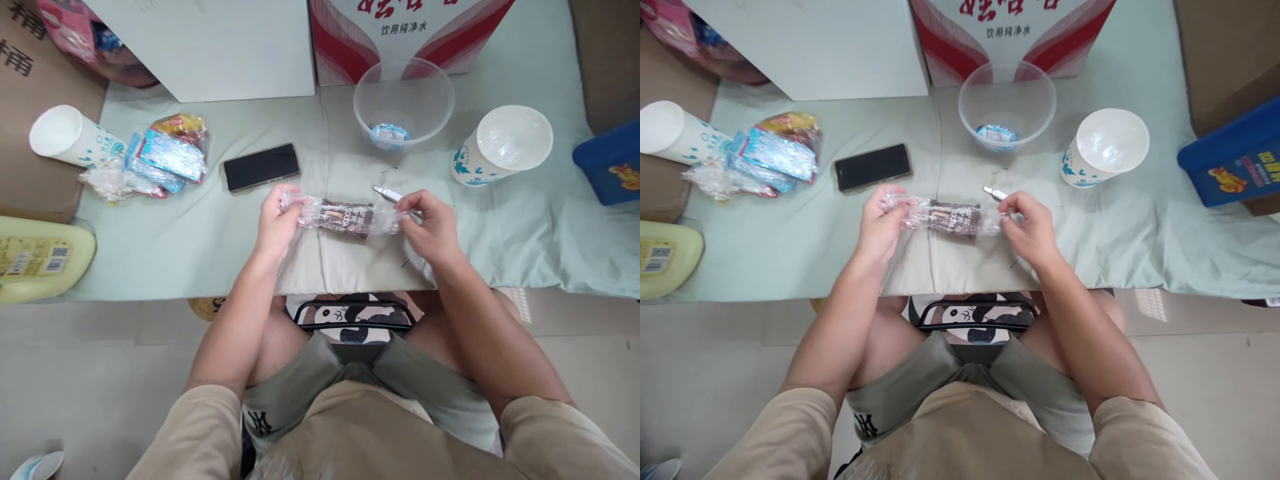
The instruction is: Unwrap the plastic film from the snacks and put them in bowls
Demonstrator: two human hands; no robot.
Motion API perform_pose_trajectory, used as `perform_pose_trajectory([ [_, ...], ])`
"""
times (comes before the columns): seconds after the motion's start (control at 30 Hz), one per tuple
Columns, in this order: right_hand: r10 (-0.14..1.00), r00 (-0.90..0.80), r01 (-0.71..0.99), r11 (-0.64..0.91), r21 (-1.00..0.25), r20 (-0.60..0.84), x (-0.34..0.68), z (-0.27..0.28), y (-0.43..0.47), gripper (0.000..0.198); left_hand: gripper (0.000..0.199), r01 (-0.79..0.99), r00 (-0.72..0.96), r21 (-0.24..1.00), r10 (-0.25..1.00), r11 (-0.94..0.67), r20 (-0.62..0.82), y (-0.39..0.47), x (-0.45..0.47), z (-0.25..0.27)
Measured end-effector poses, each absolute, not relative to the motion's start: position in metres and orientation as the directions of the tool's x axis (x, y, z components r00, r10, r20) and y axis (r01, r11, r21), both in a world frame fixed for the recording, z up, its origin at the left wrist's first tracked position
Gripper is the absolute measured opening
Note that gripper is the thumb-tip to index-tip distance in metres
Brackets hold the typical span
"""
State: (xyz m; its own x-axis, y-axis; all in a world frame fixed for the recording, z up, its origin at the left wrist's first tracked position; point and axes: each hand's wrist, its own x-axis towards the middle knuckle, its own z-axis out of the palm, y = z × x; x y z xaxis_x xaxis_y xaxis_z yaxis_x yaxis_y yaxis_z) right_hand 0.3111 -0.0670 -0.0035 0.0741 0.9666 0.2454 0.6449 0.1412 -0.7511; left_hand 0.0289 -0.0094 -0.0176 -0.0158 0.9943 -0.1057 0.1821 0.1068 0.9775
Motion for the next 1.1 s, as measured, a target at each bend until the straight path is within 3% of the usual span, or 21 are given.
perform_pose_trajectory([
  [0.07,0.955,0.146,0.686,0.09,-0.722,0.257,0.321,-0.002,-0.066,0.017,0.042,0.285,0.006,0.958,1.0,0.011,-0.013,-0.008,0.022,-0.016],
  [0.13,0.929,0.168,0.679,0.134,-0.721,0.331,0.326,0.0,-0.065,0.022,0.04,0.394,0.091,0.912,0.992,-0.118,0.089,-0.008,0.019,-0.013],
  [0.23,0.907,0.035,0.667,0.292,-0.685,0.42,0.321,0.0,-0.062,0.025,0.023,0.502,0.221,0.83,0.964,-0.245,0.15,-0.011,0.02,-0.007],
  [0.33,0.923,-0.137,0.738,0.337,-0.585,0.358,0.31,-0.005,-0.055,0.047,0.02,0.567,0.284,0.773,0.949,-0.284,0.141,-0.014,0.023,-0.004],
  [0.47,0.924,-0.197,0.787,0.349,-0.509,0.329,0.303,-0.006,-0.053,0.021,0.009,0.584,0.335,0.734,0.926,-0.347,0.172,-0.017,0.019,0.0],
  [0.63,0.882,-0.288,0.768,0.445,-0.46,0.372,0.308,0.005,-0.077,0.021,0.008,0.512,0.381,0.72,0.875,-0.469,0.299,-0.028,0.009,0.022],
  [0.73,0.862,-0.39,0.728,0.504,-0.465,0.323,0.315,0.008,-0.089,0.021,0.013,0.463,0.475,0.757,0.85,-0.461,0.227,-0.037,0.004,0.038],
  [0.83,0.842,-0.507,0.693,0.525,-0.494,0.184,0.321,0.008,-0.094,0.029,0.016,0.462,0.621,0.81,0.784,-0.36,-0.005,-0.042,-0.002,0.043],
  [0.9,0.849,-0.52,0.715,0.494,-0.495,0.096,0.323,0.008,-0.093,0.033,0.02,0.49,0.596,0.824,0.799,-0.283,-0.079,-0.041,-0.003,0.041],
  [1.0,0.903,-0.411,0.785,0.42,-0.455,0.124,0.319,0.008,-0.09,0.035,0.016,0.573,0.374,0.754,0.921,-0.321,0.108,-0.036,0.001,0.03],
  [1.07,0.931,-0.313,0.83,0.363,-0.422,0.186,0.312,0.008,-0.088,0.032,0.035,0.638,0.338,0.67,0.92,-0.38,0.2,-0.032,0.007,0.024],
  [1.1,0.94,-0.27,0.85,0.335,-0.407,0.21,0.307,0.008,-0.086,0.032,0.045,0.659,0.371,0.643,0.912,-0.391,0.175,-0.03,0.011,0.022],
])
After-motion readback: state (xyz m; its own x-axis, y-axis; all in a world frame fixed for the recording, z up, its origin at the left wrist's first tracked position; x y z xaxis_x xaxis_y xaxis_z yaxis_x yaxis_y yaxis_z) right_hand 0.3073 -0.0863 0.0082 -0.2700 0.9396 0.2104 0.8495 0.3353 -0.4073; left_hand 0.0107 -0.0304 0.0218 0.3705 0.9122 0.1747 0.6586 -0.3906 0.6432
